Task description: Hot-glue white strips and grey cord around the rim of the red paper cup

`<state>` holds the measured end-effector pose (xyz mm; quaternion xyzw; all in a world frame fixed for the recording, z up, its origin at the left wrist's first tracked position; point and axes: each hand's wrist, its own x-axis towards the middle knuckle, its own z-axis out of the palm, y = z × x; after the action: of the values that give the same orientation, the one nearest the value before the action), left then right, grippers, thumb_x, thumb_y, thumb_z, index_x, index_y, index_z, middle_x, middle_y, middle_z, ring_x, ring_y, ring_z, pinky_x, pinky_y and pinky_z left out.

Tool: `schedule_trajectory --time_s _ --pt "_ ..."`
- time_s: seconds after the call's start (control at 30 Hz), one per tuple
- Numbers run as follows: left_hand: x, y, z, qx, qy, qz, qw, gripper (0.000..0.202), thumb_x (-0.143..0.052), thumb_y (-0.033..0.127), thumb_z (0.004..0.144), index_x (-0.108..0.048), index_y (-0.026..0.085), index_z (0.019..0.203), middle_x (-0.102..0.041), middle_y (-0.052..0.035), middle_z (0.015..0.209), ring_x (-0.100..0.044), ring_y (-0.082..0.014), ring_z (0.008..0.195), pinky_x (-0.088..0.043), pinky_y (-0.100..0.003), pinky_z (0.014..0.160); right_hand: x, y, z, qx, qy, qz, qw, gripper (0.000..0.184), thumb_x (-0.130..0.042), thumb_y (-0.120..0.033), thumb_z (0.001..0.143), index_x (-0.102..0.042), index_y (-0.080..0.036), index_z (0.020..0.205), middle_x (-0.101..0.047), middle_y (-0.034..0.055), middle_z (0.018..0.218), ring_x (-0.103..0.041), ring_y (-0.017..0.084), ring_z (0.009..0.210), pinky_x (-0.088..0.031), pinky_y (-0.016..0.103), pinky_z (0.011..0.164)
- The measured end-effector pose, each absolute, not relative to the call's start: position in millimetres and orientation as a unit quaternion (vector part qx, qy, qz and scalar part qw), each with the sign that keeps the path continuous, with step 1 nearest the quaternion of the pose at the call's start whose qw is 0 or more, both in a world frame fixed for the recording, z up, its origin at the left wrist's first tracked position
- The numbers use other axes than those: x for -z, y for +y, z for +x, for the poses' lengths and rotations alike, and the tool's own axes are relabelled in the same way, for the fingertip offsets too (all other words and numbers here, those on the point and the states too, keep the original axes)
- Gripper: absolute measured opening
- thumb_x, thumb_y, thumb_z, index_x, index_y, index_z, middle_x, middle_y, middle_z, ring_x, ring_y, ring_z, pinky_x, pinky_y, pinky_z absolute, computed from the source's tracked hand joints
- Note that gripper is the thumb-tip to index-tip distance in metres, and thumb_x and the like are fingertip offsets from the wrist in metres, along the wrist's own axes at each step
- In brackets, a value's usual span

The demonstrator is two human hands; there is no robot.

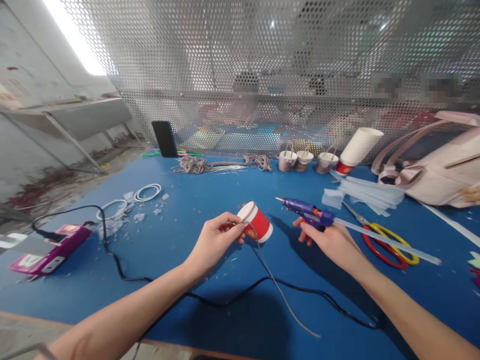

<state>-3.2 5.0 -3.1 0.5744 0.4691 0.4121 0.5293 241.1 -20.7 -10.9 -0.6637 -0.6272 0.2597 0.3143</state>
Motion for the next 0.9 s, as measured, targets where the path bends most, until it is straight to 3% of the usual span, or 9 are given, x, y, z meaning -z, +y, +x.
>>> schedule_trajectory --time_s 0.1,0.23,0.9 --pt "5.0 5.0 -3.7 -0.408 0.468 0.596 0.51 0.016 -0.062 0.032 0.075 -0.061 0.015 0.074 -0.062 0.0 0.06 -0.058 -0.0129 0.057 -0.048 -0.027 0.061 1.9 -45.4 224.3 -0.253 -0.649 -0.618 0.364 0.024 -0.052 -0.04 0.082 -0.059 -0.02 0.069 -0.057 -0.0028 0.051 -0.055 0.013 0.046 -0.045 0.022 0.045" --pt "6.3 3.7 -2.9 -0.407 0.467 0.629 0.469 0.016 -0.062 0.031 0.075 -0.061 0.016 0.072 -0.061 0.0012 0.058 -0.057 -0.0121 0.056 -0.046 -0.025 0.058 -2.2 -62.6 205.9 -0.205 -0.701 -0.57 0.375 0.022 -0.057 -0.038 0.081 -0.054 -0.02 0.067 -0.052 -0.005 0.051 -0.045 0.009 0.042 -0.038 0.02 0.04" --pt "8.5 0.0 0.7 -0.4 0.47 0.659 0.429 0.014 -0.059 0.029 0.075 -0.06 0.016 0.07 -0.059 0.0032 0.054 -0.052 -0.009 0.049 -0.04 -0.02 0.049 13.0 -60.7 201.4 -0.098 -0.782 -0.48 0.385 0.014 -0.052 -0.028 0.087 -0.053 -0.019 0.076 -0.062 -0.0002 0.059 -0.058 0.012 0.047 -0.043 0.021 0.047"
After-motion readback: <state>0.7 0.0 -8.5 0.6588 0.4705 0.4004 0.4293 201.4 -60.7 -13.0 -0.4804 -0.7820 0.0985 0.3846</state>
